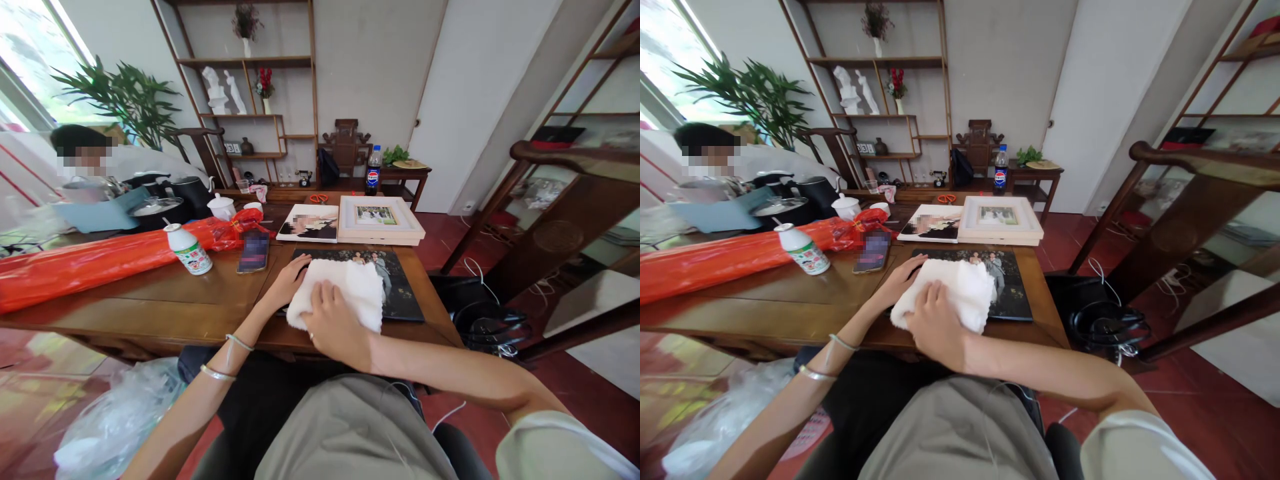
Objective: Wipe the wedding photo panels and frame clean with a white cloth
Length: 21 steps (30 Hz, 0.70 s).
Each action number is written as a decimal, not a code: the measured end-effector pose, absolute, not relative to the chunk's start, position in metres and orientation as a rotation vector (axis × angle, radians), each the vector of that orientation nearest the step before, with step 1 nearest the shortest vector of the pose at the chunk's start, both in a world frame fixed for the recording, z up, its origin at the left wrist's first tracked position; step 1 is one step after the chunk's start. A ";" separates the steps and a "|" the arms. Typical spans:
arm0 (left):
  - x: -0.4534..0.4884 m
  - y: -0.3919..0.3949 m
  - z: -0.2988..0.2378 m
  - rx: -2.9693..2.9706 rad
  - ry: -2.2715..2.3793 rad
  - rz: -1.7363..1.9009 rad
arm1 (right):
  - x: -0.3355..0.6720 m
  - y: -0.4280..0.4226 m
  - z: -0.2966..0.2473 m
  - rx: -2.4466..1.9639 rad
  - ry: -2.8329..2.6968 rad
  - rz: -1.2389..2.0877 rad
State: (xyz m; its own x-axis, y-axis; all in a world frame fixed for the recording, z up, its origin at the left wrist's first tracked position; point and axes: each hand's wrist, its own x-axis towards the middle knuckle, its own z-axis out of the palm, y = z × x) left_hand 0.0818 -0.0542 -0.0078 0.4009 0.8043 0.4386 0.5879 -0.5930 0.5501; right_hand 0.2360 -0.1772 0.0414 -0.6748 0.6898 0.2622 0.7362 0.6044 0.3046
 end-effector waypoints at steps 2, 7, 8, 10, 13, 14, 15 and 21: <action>0.081 -0.054 -0.006 2.370 1.199 0.972 | 0.231 -0.194 0.040 -1.145 -2.751 -0.623; 0.077 -0.050 -0.004 2.410 1.150 0.907 | 0.219 -0.208 0.043 -1.137 -2.786 -0.712; 0.076 -0.049 -0.005 2.419 1.143 0.906 | 0.217 -0.205 0.045 -1.132 -2.792 -0.691; 0.076 -0.047 -0.008 2.438 1.128 0.916 | 0.218 -0.198 0.047 -1.129 -2.808 -0.592; 0.077 -0.049 -0.011 2.474 1.128 0.935 | 0.231 -0.181 0.049 -1.172 -2.773 -0.413; 0.078 -0.050 -0.010 2.486 1.138 0.934 | 0.238 -0.174 0.049 -1.190 -2.745 -0.360; 0.079 -0.052 -0.010 2.496 1.154 0.931 | 0.248 -0.165 0.050 -1.204 -2.720 -0.307; 0.085 -0.063 -0.001 2.513 1.252 0.885 | 0.324 -0.107 0.051 -1.268 -2.685 -0.107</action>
State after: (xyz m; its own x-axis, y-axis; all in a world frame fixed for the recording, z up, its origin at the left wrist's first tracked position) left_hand 0.0848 -0.0631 -0.0011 0.4629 0.7780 0.4247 0.6597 -0.6224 0.4212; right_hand 0.3244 -0.1066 0.0513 -0.6239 0.7597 0.1836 0.7719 0.6357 -0.0076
